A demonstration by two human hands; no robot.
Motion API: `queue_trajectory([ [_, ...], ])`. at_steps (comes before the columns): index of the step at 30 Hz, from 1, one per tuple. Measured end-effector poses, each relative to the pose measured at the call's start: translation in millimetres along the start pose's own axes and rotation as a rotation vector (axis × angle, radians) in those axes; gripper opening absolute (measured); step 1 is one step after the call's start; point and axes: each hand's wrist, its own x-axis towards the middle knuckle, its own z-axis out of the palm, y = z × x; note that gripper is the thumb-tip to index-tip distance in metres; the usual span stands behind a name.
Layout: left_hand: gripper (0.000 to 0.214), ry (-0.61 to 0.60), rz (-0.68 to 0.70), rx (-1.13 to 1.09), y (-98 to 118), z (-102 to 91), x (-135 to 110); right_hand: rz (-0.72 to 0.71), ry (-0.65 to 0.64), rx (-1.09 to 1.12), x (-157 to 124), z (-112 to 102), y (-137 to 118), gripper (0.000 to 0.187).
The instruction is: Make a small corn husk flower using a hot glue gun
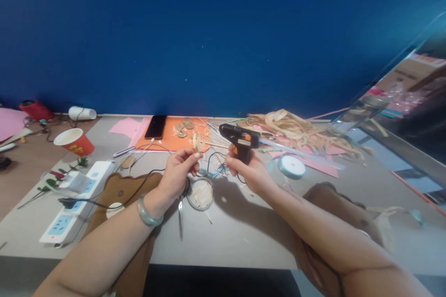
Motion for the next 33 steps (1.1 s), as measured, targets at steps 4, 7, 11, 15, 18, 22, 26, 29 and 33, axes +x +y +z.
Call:
queue_trajectory([
  [4, 0.021, -0.065, -0.054, 0.039, -4, 3.9, -7, 0.072, 0.049, 0.21, 3, 9, 12, 0.037],
  [7, 0.021, -0.097, -0.069, 0.083, -6, 5.8, -12, 0.147, 0.05, 0.271, 2, 14, 18, 0.041],
  [11, 0.021, -0.08, -0.065, 0.125, -7, 5.7, -14, 0.172, 0.059, 0.315, 1, 17, 19, 0.044],
  [15, 0.021, -0.078, -0.06, 0.149, -9, 4.7, -13, 0.167, 0.09, 0.328, 0, 20, 18, 0.045],
  [18, 0.023, -0.085, -0.052, 0.153, -10, 5.3, -14, 0.172, 0.115, 0.321, 0, 22, 17, 0.045],
  [22, 0.024, -0.069, -0.035, 0.192, -8, 7.5, -15, 0.179, 0.134, 0.324, 0, 23, 18, 0.048],
  [26, 0.023, -0.067, -0.009, 0.239, -6, 8.3, -14, 0.163, 0.108, 0.312, 1, 24, 18, 0.047],
  [29, 0.022, -0.058, 0.026, 0.284, -5, 8.6, -15, 0.151, 0.107, 0.3, 2, 24, 18, 0.046],
  [33, 0.023, -0.037, 0.048, 0.318, -5, 9.9, -16, 0.155, 0.109, 0.299, 2, 25, 18, 0.045],
])
